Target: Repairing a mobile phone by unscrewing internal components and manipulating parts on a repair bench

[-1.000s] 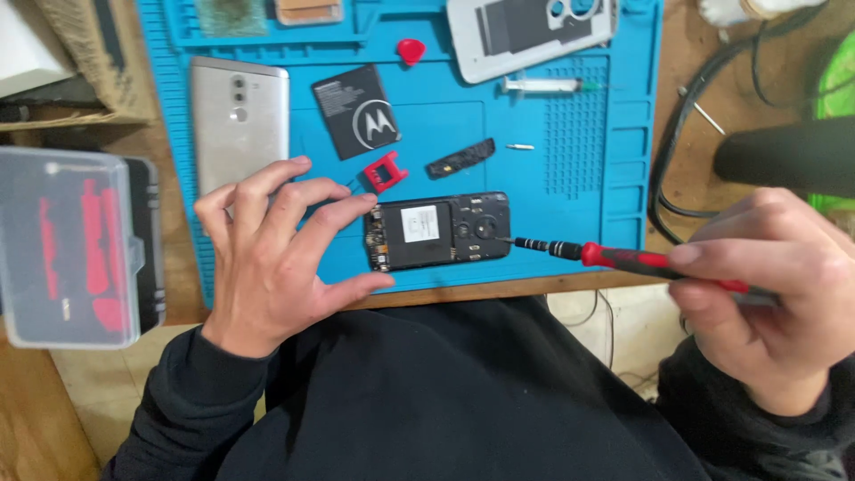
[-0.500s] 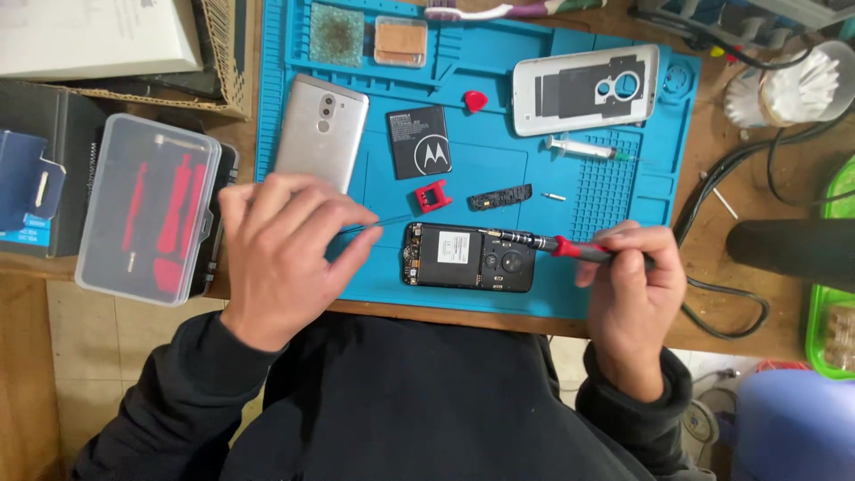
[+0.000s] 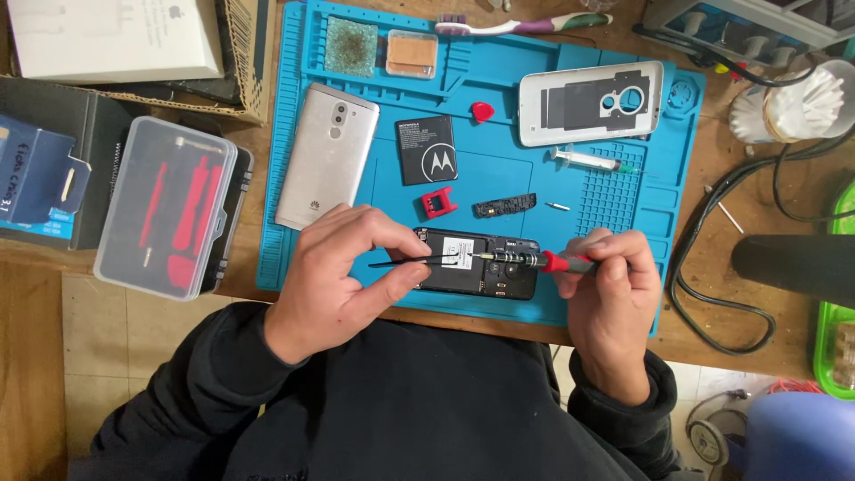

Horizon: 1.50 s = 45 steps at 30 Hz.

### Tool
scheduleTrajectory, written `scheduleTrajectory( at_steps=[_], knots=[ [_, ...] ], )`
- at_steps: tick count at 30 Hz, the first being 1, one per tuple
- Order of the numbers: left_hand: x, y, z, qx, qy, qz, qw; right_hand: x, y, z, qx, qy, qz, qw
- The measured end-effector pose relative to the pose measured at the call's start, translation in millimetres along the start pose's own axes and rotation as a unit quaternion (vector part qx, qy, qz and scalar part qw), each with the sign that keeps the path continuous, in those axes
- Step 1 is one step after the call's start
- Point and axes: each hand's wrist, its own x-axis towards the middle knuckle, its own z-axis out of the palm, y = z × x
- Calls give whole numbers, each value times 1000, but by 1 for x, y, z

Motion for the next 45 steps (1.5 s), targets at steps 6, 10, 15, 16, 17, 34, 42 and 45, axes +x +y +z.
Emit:
scheduleTrajectory(
  at_steps=[6, 10, 15, 16, 17, 34, 42, 45],
  knots=[
    [2, 0, -1, 4, 7, 10, 1000, 1, -3, 6, -10, -11, -9, 1000],
    [1, -1, -1, 7, 2, 10, 1000, 2, -3, 6, -16, -19, -9, 1000],
    [0, -1, -1, 12, 4, 12, 1000, 2, -3, 6, -19, -14, -11, 1000],
    [1, -1, -1, 12, 4, 12, 1000, 2, -2, 5, -18, -13, -12, 1000],
    [2, 0, -2, 13, 7, 17, 1000, 2, -1, 5, -16, -11, -12, 1000],
    [0, -5, 0, 20, 10, 21, 1000, 4, -6, 4, -44, -28, -24, 998],
    [1, -6, 2, 28, 19, 29, 999, 4, -6, 8, -25, -16, -24, 999],
    [1, -7, 2, 25, 15, 27, 999, 5, -5, 3, -40, -22, -20, 999]
  ],
)
